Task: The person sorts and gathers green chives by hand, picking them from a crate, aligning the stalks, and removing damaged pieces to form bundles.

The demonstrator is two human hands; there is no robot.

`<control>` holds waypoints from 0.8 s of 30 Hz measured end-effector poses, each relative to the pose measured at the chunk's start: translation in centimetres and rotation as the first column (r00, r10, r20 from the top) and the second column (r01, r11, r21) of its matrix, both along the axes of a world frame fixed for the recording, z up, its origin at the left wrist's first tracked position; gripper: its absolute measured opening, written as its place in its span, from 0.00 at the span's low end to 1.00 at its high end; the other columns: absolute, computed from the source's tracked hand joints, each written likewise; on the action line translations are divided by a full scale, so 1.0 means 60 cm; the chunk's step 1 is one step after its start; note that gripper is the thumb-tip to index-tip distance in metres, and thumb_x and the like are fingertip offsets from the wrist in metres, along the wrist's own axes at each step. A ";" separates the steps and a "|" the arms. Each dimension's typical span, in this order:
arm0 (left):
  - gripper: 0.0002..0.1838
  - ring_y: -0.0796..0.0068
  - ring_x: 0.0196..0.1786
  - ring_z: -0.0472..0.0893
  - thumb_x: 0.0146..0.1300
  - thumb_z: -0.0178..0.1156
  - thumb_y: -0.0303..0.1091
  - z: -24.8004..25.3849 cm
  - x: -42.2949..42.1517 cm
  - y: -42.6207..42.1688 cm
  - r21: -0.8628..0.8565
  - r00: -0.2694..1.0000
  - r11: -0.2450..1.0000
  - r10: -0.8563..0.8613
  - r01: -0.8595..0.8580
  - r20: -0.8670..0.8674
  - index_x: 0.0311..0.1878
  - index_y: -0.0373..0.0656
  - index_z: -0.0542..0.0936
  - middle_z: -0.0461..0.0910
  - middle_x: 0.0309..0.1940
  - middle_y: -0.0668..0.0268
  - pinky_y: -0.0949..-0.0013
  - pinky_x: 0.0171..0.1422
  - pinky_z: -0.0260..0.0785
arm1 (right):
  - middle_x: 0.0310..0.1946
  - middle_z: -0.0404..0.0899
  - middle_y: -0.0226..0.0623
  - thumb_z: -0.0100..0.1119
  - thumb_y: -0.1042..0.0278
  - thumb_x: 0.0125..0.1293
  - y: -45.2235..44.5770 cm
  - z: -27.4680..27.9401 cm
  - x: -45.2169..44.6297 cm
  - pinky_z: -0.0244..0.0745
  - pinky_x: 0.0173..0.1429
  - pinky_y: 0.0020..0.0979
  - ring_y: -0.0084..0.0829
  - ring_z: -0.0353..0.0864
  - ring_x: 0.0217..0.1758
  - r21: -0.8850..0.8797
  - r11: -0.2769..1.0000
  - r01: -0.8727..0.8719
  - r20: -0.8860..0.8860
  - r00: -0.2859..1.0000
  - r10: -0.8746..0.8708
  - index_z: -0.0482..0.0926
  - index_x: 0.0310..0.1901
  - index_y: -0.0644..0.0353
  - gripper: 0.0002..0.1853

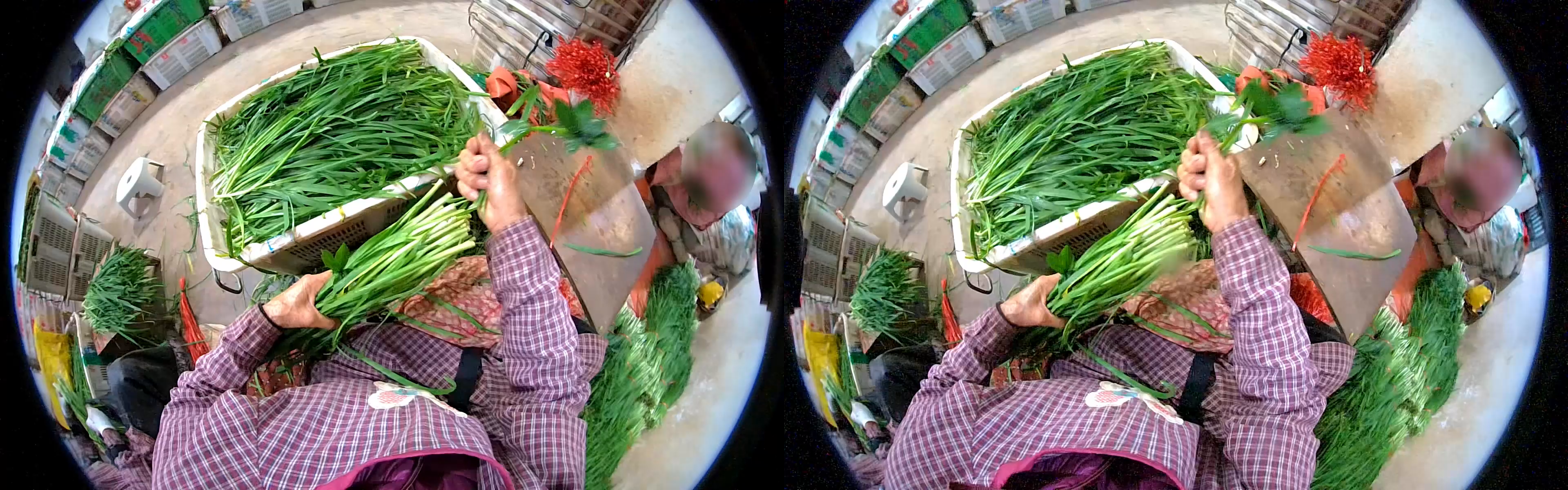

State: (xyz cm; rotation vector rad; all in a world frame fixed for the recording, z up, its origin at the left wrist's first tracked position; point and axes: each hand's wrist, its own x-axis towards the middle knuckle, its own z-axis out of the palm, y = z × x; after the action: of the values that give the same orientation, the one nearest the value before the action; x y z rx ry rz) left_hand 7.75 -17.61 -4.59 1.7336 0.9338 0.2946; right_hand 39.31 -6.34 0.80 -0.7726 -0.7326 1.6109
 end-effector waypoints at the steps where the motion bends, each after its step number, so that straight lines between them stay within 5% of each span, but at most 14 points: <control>1: 0.32 0.71 0.49 0.76 0.41 0.71 0.27 0.000 0.000 0.002 0.006 0.999 1.000 -0.023 0.023 -0.033 0.53 0.34 0.72 0.80 0.46 0.57 0.66 0.57 0.68 | 0.18 0.59 0.17 0.51 0.56 0.70 0.004 0.002 0.017 0.52 0.15 0.19 0.12 0.55 0.16 0.020 1.000 -0.004 -0.076 0.997 0.006 0.68 0.36 0.54 0.12; 3: 0.35 0.73 0.52 0.75 0.41 0.70 0.26 -0.010 -0.009 0.002 0.007 0.995 0.999 -0.044 0.045 -0.094 0.57 0.35 0.71 0.80 0.48 0.60 0.67 0.61 0.66 | 0.18 0.58 0.17 0.51 0.56 0.70 0.013 0.021 0.065 0.50 0.15 0.19 0.12 0.55 0.16 0.072 0.987 0.146 0.060 0.987 -0.150 0.68 0.36 0.53 0.11; 5: 0.37 0.75 0.53 0.74 0.42 0.70 0.24 -0.018 -0.016 -0.003 -0.054 0.994 0.997 0.060 -0.055 0.090 0.60 0.36 0.69 0.79 0.51 0.62 0.68 0.63 0.65 | 0.18 0.58 0.17 0.52 0.56 0.70 0.020 0.032 0.144 0.48 0.14 0.19 0.11 0.54 0.15 0.163 0.968 0.193 0.063 0.977 -0.205 0.69 0.36 0.54 0.11; 7: 0.39 0.76 0.54 0.74 0.42 0.68 0.22 0.013 -0.015 -0.003 -0.087 0.994 0.991 0.107 -0.104 0.035 0.63 0.37 0.68 0.78 0.53 0.64 0.68 0.65 0.63 | 0.18 0.59 0.16 0.53 0.55 0.69 0.009 0.036 0.181 0.45 0.13 0.18 0.09 0.53 0.15 0.226 0.920 0.319 0.329 0.864 -0.381 0.69 0.34 0.55 0.12; 8: 0.39 0.76 0.54 0.74 0.42 0.69 0.23 0.013 -0.018 -0.002 -0.101 0.991 0.987 0.128 -0.124 0.031 0.63 0.37 0.68 0.78 0.53 0.64 0.68 0.64 0.63 | 0.18 0.59 0.16 0.53 0.55 0.69 0.007 0.017 0.198 0.45 0.13 0.18 0.09 0.53 0.15 0.224 0.922 0.315 0.327 0.867 -0.376 0.69 0.34 0.55 0.12; 9: 0.39 0.75 0.54 0.74 0.43 0.69 0.24 0.010 -0.021 0.001 -0.113 0.989 0.983 0.146 -0.142 0.028 0.63 0.37 0.68 0.78 0.53 0.63 0.67 0.64 0.63 | 0.22 0.65 0.23 0.55 0.54 0.67 0.008 -0.019 0.217 0.56 0.22 0.24 0.17 0.62 0.21 0.289 0.942 0.172 0.625 0.711 -0.322 0.71 0.40 0.55 0.13; 11: 0.39 0.71 0.55 0.74 0.40 0.72 0.27 0.007 -0.021 0.011 -0.080 0.985 0.984 0.165 -0.162 0.040 0.61 0.36 0.70 0.78 0.53 0.60 0.66 0.64 0.63 | 0.29 0.78 0.36 0.59 0.53 0.63 0.002 -0.072 0.237 0.77 0.41 0.35 0.32 0.79 0.34 0.259 0.956 -0.138 0.961 0.135 -0.241 0.75 0.51 0.57 0.20; 13: 0.40 0.67 0.57 0.74 0.38 0.75 0.30 0.007 -0.020 0.017 -0.046 0.982 0.983 0.182 -0.180 0.048 0.59 0.35 0.72 0.78 0.53 0.57 0.64 0.64 0.62 | 0.43 0.78 0.43 0.64 0.51 0.57 -0.060 -0.017 0.186 0.70 0.59 0.43 0.44 0.78 0.50 -0.034 0.941 -0.338 0.887 -0.443 -0.127 0.74 0.58 0.52 0.28; 15: 0.41 0.65 0.57 0.74 0.37 0.76 0.30 0.012 -0.017 0.023 -0.027 0.985 0.987 0.162 -0.160 0.060 0.59 0.34 0.71 0.77 0.54 0.55 0.64 0.64 0.62 | 0.48 0.75 0.43 0.68 0.48 0.52 -0.089 0.012 0.144 0.71 0.58 0.41 0.46 0.76 0.51 0.074 0.908 -0.412 0.828 -0.482 -0.286 0.74 0.56 0.54 0.31; 17: 0.41 0.67 0.56 0.74 0.36 0.76 0.29 0.016 -0.014 0.025 0.028 0.988 0.988 0.148 -0.149 0.039 0.60 0.35 0.71 0.78 0.53 0.58 0.64 0.64 0.63 | 0.47 0.75 0.41 0.69 0.53 0.51 -0.090 0.050 0.092 0.73 0.56 0.39 0.43 0.77 0.50 0.322 0.820 -0.474 0.888 -0.148 -0.435 0.75 0.53 0.55 0.28; 19: 0.40 0.74 0.54 0.74 0.42 0.73 0.26 0.013 -0.009 0.030 -0.115 0.991 0.989 0.104 -0.093 0.087 0.63 0.38 0.68 0.78 0.53 0.63 0.66 0.64 0.64 | 0.46 0.75 0.37 0.69 0.62 0.50 -0.098 0.083 0.030 0.76 0.53 0.36 0.40 0.78 0.49 0.548 0.640 -0.538 0.781 0.057 -0.621 0.74 0.54 0.54 0.27; 22: 0.40 0.76 0.55 0.75 0.43 0.72 0.23 0.021 0.006 0.032 -0.236 0.985 0.970 0.092 -0.055 0.147 0.63 0.39 0.68 0.78 0.53 0.65 0.67 0.64 0.64 | 0.49 0.73 0.30 0.73 0.67 0.44 -0.111 0.100 -0.041 0.83 0.36 0.29 0.32 0.82 0.44 0.591 0.490 -0.641 0.710 0.123 -0.694 0.72 0.58 0.46 0.35; 24: 0.40 0.76 0.55 0.75 0.43 0.71 0.22 0.026 0.014 0.031 -0.273 0.981 0.961 0.091 -0.042 0.171 0.63 0.40 0.68 0.78 0.53 0.66 0.67 0.64 0.65 | 0.54 0.72 0.30 0.75 0.67 0.38 -0.116 0.099 -0.066 0.82 0.41 0.32 0.34 0.81 0.47 0.494 0.524 -0.694 0.797 0.121 -0.592 0.68 0.62 0.42 0.43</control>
State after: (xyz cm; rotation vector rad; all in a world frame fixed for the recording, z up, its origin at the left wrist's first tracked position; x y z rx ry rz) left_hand 8.58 -15.75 -3.04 1.4034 0.8567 0.3481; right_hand 35.35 -13.31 6.72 -0.9566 -2.4600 0.1285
